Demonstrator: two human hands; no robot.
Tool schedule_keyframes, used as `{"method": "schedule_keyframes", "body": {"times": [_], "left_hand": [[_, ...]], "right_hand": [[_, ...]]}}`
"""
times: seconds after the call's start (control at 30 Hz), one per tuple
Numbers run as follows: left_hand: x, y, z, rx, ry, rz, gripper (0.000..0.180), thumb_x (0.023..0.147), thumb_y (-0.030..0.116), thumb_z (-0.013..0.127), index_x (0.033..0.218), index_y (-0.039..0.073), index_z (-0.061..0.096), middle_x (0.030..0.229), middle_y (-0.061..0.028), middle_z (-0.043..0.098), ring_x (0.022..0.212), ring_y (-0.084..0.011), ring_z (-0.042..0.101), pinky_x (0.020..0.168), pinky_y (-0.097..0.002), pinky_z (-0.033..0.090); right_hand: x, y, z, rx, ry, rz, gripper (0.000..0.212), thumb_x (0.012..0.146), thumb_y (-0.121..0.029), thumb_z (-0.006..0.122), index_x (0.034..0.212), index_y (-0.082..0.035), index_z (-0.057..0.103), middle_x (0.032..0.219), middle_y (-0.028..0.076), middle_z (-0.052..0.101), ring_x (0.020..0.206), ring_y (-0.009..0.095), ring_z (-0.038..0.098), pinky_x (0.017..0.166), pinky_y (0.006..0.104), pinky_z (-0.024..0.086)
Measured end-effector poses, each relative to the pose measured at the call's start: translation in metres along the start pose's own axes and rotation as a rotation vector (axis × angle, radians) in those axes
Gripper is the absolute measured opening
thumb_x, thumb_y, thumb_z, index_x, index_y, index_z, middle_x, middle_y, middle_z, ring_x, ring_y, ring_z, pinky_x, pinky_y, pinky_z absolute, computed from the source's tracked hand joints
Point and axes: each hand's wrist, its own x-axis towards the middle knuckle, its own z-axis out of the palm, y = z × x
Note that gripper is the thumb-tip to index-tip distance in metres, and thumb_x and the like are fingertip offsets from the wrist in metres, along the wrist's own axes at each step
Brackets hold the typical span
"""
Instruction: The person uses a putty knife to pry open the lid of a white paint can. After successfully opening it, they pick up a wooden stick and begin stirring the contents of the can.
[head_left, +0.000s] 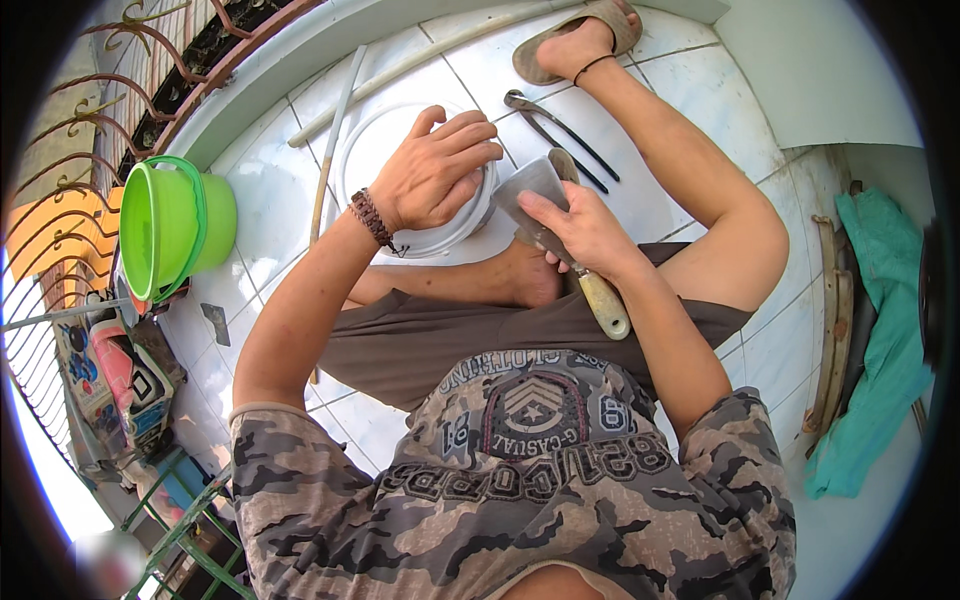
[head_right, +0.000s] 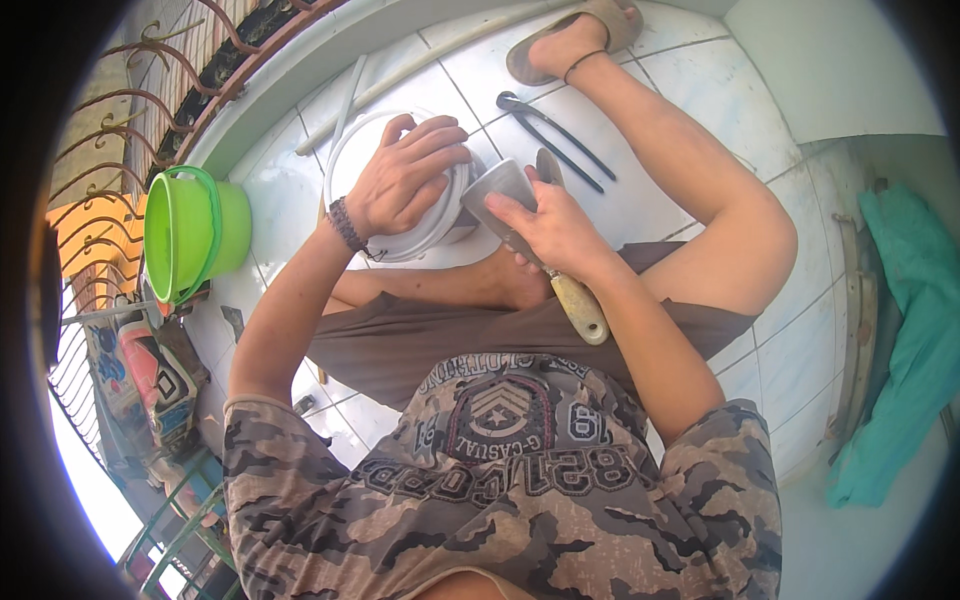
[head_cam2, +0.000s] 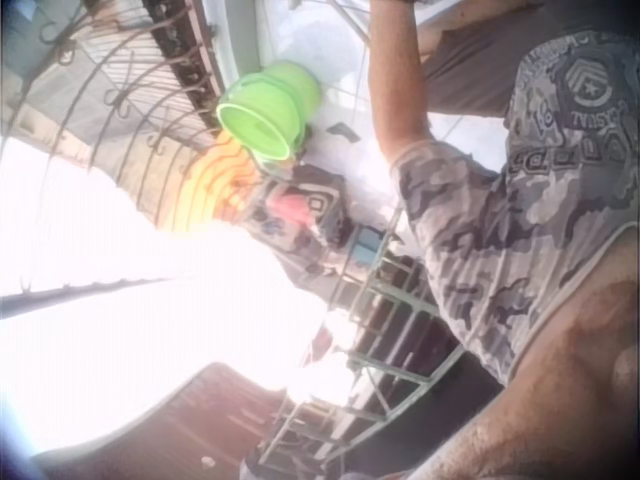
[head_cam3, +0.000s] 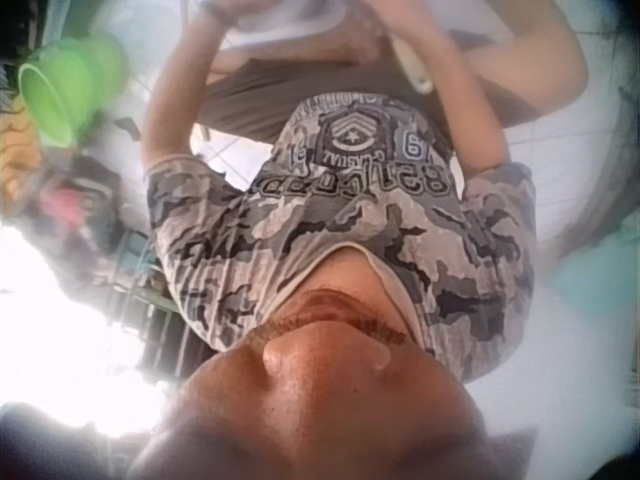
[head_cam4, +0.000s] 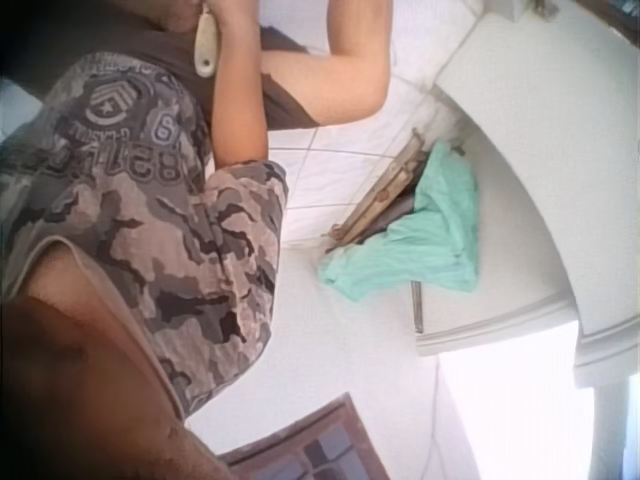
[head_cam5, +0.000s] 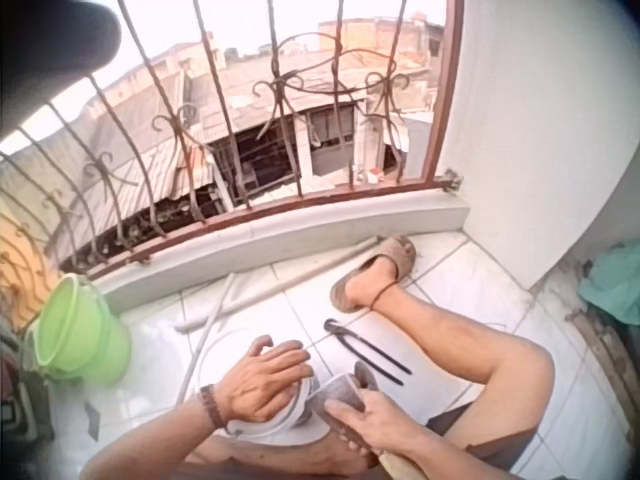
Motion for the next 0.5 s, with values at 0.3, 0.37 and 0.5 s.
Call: {"method": "schedule_keyframes", "body": {"times": [0.3,0.37,0.5], "left_hand": [[0.0,0.001,0.002,0.007,0.009,-0.024,0.034,0.079,0.013,0.052,0.112,0.007,0.059,0.12,-0.0114,0.058,0.124,-0.0257,0.051,0.1,-0.046,0.035],[0.0,0.001,0.001,0.01,-0.015,-0.036,0.037,0.079,0.013,0.052,0.114,0.007,0.059,0.122,-0.0119,0.058,0.125,-0.026,0.051,0.102,-0.0463,0.035],[-0.002,-0.005,0.003,-0.007,0.032,-0.021,0.043,0.08,0.013,0.052,0.122,0.006,0.059,0.126,-0.0127,0.058,0.128,-0.0269,0.05,0.104,-0.0476,0.034]], "right_hand": [[0.008,-0.013,-0.016,-0.429,0.063,-0.056,0.07,0.1,-0.044,0.061,0.144,0.007,0.042,0.106,0.018,0.068,0.068,0.018,0.064,0.054,0.0321,0.053],[0.011,-0.009,-0.021,-0.376,-0.009,-0.016,0.066,0.1,-0.044,0.059,0.139,0.007,0.045,0.105,0.016,0.069,0.068,0.018,0.064,0.053,0.0317,0.052],[0.012,-0.021,-0.023,-0.25,-0.09,0.048,0.039,0.104,-0.037,0.057,0.124,-0.003,0.055,0.084,0.001,0.062,0.061,0.008,0.054,0.046,0.0271,0.044]]}}
